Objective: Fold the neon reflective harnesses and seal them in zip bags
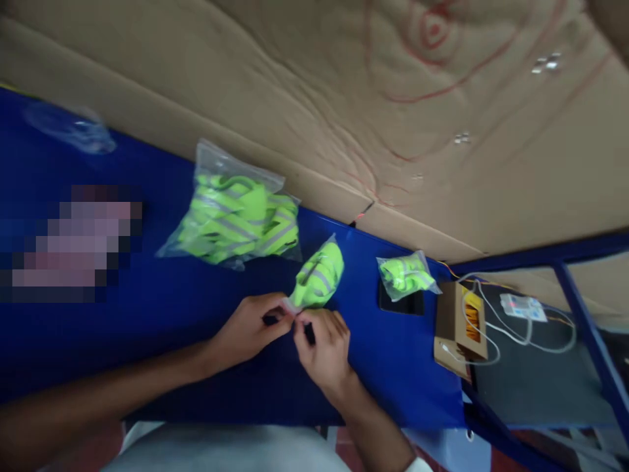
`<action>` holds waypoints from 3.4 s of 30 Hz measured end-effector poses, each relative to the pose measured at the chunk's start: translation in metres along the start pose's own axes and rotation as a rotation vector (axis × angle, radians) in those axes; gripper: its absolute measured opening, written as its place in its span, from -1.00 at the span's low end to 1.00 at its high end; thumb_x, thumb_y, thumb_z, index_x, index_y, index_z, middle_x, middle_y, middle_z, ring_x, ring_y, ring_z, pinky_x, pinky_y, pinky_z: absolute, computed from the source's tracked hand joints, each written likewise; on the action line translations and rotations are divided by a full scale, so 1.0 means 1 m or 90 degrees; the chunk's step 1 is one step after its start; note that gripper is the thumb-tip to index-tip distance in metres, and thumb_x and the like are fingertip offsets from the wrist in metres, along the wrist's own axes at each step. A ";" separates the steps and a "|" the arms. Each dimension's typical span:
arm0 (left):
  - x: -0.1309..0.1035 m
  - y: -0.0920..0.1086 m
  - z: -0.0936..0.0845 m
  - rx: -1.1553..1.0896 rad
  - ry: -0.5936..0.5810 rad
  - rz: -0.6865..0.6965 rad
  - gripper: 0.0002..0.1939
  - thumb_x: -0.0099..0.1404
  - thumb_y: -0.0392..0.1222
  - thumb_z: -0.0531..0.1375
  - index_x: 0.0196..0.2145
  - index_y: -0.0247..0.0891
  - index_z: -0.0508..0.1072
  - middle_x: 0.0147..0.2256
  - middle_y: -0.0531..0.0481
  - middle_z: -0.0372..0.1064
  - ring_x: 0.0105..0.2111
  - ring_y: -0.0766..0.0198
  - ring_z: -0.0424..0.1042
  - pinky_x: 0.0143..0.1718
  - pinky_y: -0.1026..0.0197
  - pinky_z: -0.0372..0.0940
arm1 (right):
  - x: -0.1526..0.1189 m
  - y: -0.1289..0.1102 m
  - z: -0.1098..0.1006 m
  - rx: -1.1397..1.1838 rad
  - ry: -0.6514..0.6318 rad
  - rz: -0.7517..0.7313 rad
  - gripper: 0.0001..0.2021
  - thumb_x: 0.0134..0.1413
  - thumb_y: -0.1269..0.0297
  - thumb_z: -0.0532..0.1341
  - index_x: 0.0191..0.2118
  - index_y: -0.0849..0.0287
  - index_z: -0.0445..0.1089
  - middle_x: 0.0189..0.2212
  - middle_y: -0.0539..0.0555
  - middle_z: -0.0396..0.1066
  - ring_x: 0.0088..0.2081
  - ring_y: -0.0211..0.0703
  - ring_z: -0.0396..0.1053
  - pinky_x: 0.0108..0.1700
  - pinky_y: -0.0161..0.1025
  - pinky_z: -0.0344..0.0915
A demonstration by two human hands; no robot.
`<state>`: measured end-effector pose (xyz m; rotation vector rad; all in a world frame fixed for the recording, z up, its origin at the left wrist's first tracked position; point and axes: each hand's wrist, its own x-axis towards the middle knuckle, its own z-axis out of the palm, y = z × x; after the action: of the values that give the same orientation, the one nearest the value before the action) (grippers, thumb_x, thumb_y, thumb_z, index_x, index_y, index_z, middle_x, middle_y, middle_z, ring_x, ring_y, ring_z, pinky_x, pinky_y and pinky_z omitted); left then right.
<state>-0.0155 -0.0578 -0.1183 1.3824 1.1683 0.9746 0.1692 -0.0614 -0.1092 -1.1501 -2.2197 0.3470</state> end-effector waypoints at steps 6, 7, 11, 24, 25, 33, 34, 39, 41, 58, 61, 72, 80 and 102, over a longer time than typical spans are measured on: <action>0.004 0.005 -0.015 -0.090 0.086 -0.072 -0.96 0.20 -0.28 0.20 -0.42 -0.24 0.41 -0.56 0.13 0.43 -0.55 0.34 0.45 -0.48 0.35 0.27 | 0.003 0.022 -0.023 -0.112 0.195 0.075 -0.88 0.21 0.40 0.30 -0.32 0.10 0.35 -0.45 -0.04 0.40 -0.41 -0.22 0.36 -0.23 -0.26 0.29; 0.003 0.007 -0.018 -0.065 0.103 -0.044 -0.96 0.20 -0.30 0.20 -0.42 -0.24 0.41 -0.56 0.14 0.42 -0.56 0.36 0.43 -0.49 0.36 0.25 | 0.005 0.024 -0.025 -0.098 0.234 0.106 -0.88 0.21 0.37 0.31 -0.32 0.10 0.35 -0.42 -0.02 0.44 -0.36 -0.20 0.40 -0.19 -0.25 0.31; -0.010 0.014 -0.024 0.144 0.079 0.289 -0.92 0.21 -0.37 0.18 -0.40 -0.25 0.42 -0.48 0.11 0.44 -0.50 0.39 0.43 -0.43 0.35 0.25 | 0.009 0.023 -0.025 0.158 0.255 0.199 -0.87 0.29 0.29 0.25 -0.27 0.08 0.27 -0.18 0.11 0.56 -0.10 -0.07 0.54 -0.07 -0.15 0.40; -0.015 0.005 -0.023 0.232 0.133 0.382 -0.39 0.23 -0.08 0.44 0.19 0.05 0.38 0.28 -0.15 0.26 0.28 -0.07 0.31 0.32 -0.14 0.22 | 0.012 0.039 -0.017 0.579 0.161 0.523 -0.73 0.07 0.02 0.40 -0.16 0.03 0.55 -0.28 0.03 0.61 -0.34 -0.08 0.54 -0.30 -0.17 0.50; -0.012 0.002 -0.025 0.178 0.139 0.325 -0.23 0.16 -0.04 0.48 0.26 0.07 0.30 0.36 -0.18 0.14 0.34 -0.15 0.21 0.34 -0.21 0.19 | 0.013 0.040 -0.015 0.619 0.152 0.544 -0.70 0.03 0.00 0.42 -0.16 0.01 0.54 -0.28 0.04 0.61 -0.35 -0.07 0.54 -0.31 -0.15 0.51; 0.006 0.002 -0.022 -0.402 -0.090 -0.218 -0.19 0.21 0.07 0.42 0.32 -0.08 0.23 0.19 -0.21 0.42 0.15 -0.16 0.46 0.08 -0.09 0.49 | 0.011 0.046 -0.011 0.639 0.215 0.546 -0.59 0.00 0.07 0.46 -0.03 -0.01 0.46 -0.24 0.01 0.56 -0.31 -0.14 0.50 -0.27 -0.24 0.48; 0.006 0.005 -0.022 -0.402 -0.068 -0.228 -0.22 0.21 0.07 0.42 0.30 -0.11 0.28 0.16 -0.20 0.45 0.13 -0.14 0.48 0.06 -0.06 0.49 | 0.010 0.047 -0.014 0.611 0.239 0.527 -0.57 0.00 0.10 0.46 0.00 -0.02 0.44 -0.17 0.00 0.56 -0.26 -0.16 0.50 -0.22 -0.25 0.47; 0.009 0.005 -0.027 -0.349 -0.016 -0.209 -0.24 0.11 0.03 0.48 0.21 -0.18 0.38 -0.01 -0.10 0.56 0.02 0.01 0.54 0.07 0.05 0.45 | 0.005 0.056 -0.026 0.484 0.108 0.454 -0.61 0.02 0.11 0.46 -0.03 0.07 0.53 -0.03 0.08 0.56 -0.10 -0.04 0.52 -0.06 -0.16 0.48; 0.011 0.002 -0.030 -0.302 -0.027 -0.206 -0.32 0.10 0.03 0.48 0.12 -0.23 0.46 -0.13 -0.07 0.59 -0.11 0.06 0.58 -0.01 0.06 0.47 | 0.003 0.059 -0.030 0.473 0.021 0.425 -0.54 0.02 0.11 0.46 0.06 0.05 0.53 0.02 0.11 0.56 -0.04 0.02 0.53 -0.04 -0.10 0.49; 0.004 -0.003 -0.031 -0.187 -0.226 -0.225 -0.51 0.16 0.04 0.44 0.01 -0.20 0.59 -0.10 -0.02 0.61 -0.01 -0.03 0.56 0.10 -0.03 0.43 | 0.014 0.063 -0.054 0.445 -0.193 0.212 -0.60 0.02 0.11 0.46 -0.02 0.14 0.56 0.14 0.18 0.47 0.05 0.03 0.53 0.03 -0.11 0.50; 0.003 0.000 -0.026 -0.151 -0.227 -0.226 -0.57 0.17 0.03 0.43 -0.05 -0.19 0.61 -0.10 -0.02 0.62 -0.04 0.01 0.57 0.09 0.01 0.44 | 0.016 0.054 -0.054 0.442 -0.169 0.162 -0.45 0.04 0.08 0.44 0.14 0.16 0.47 0.24 0.24 0.37 0.11 0.06 0.49 0.06 -0.09 0.50; 0.017 0.056 -0.025 -0.251 0.106 -0.136 -0.76 0.32 0.00 0.34 -0.15 -0.18 0.61 -0.11 -0.07 0.63 -0.19 0.06 0.64 -0.34 0.18 0.55 | -0.058 0.085 -0.155 0.452 0.549 0.418 -0.51 -0.25 0.34 0.53 -0.07 0.01 0.58 0.01 0.19 0.56 0.04 0.16 0.52 0.12 0.09 0.42; 0.121 0.086 0.066 -0.239 -0.207 -0.094 -0.02 0.24 0.05 0.41 0.45 0.07 -0.01 0.42 -0.26 0.06 0.28 -0.07 0.35 0.19 -0.16 0.39 | -0.125 0.095 -0.162 0.532 0.648 0.500 -0.57 -0.20 0.25 0.44 -0.08 -0.01 0.56 -0.02 0.12 0.59 -0.03 0.07 0.55 0.09 0.12 0.43; 0.172 0.091 0.097 0.207 -0.124 0.367 -0.46 0.37 -0.13 0.24 0.26 -0.18 0.27 0.40 -0.28 0.03 0.41 -0.04 0.08 0.40 -0.11 0.08 | -0.115 0.065 -0.091 0.725 0.459 0.593 -0.59 -0.15 0.27 0.54 -0.08 0.06 0.59 -0.18 0.17 0.66 -0.13 0.18 0.63 0.09 0.21 0.48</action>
<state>0.1253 0.0921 -0.0477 2.0977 0.8131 1.0361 0.3188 -0.1201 -0.1151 -1.2131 -0.5177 1.1424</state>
